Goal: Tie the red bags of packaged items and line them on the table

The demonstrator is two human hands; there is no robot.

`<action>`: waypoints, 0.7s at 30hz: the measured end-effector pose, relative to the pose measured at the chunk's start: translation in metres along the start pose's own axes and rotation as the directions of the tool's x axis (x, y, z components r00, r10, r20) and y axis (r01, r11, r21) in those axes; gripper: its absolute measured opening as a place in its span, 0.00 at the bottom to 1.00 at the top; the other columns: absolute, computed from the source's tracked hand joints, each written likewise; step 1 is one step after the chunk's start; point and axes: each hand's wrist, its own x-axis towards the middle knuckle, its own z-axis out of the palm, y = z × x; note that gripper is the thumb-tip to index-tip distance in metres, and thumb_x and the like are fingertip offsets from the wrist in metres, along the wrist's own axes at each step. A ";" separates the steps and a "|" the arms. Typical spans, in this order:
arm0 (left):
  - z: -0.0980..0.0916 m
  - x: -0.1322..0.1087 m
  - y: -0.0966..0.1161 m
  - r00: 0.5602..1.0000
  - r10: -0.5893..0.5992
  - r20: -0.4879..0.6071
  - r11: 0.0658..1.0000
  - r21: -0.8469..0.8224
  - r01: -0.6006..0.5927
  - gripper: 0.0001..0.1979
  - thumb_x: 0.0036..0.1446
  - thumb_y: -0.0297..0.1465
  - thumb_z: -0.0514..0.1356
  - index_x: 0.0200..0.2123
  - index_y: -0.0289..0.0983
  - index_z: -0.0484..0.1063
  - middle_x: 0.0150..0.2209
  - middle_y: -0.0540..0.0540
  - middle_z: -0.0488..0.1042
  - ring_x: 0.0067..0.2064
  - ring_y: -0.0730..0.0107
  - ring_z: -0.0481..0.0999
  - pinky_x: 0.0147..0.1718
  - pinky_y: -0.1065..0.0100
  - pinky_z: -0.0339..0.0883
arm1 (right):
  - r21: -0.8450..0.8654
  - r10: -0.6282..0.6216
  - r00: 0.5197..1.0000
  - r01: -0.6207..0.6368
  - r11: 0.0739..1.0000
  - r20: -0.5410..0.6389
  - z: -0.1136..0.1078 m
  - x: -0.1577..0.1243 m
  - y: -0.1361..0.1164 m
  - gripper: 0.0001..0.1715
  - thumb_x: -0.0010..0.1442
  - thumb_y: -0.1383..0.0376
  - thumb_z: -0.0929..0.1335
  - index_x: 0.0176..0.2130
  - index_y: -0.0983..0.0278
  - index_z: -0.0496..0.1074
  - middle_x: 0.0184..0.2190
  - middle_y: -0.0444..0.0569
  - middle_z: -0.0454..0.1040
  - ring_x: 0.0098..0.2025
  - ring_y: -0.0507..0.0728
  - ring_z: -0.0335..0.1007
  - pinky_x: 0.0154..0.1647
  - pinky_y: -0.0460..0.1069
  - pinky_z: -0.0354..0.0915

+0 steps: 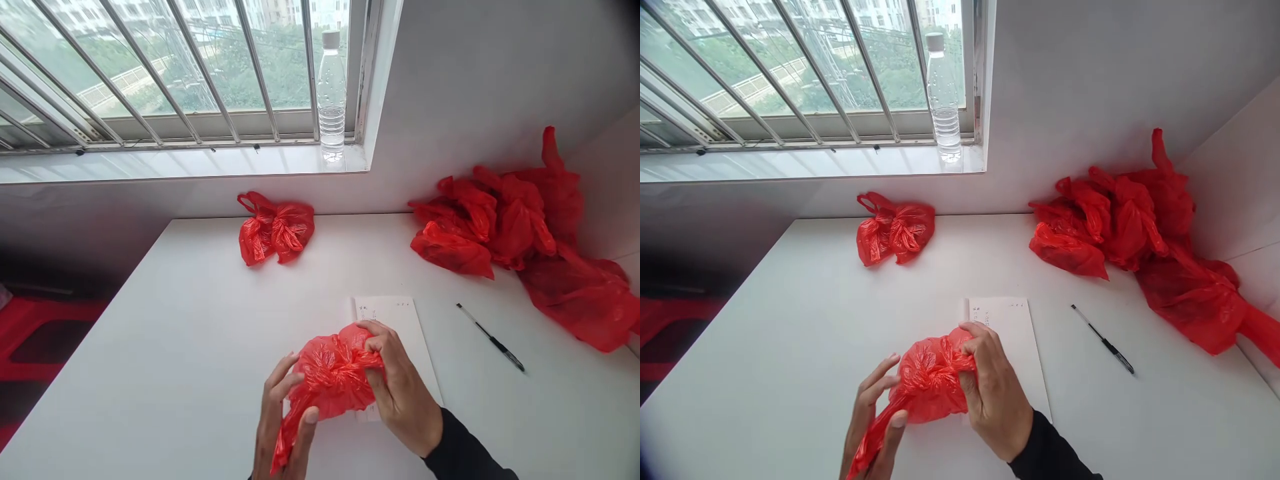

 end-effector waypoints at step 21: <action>0.043 0.011 -0.007 0.978 0.033 0.208 0.975 0.209 -0.077 0.30 0.71 0.25 0.42 0.73 0.43 0.42 0.72 0.46 0.56 0.73 0.61 0.50 0.68 0.49 0.54 | 0.072 -0.002 1.000 0.003 0.997 -0.008 0.030 -0.015 0.023 0.12 0.72 0.65 0.59 0.53 0.58 0.65 0.67 0.51 0.62 0.73 0.63 0.44 0.71 0.70 0.47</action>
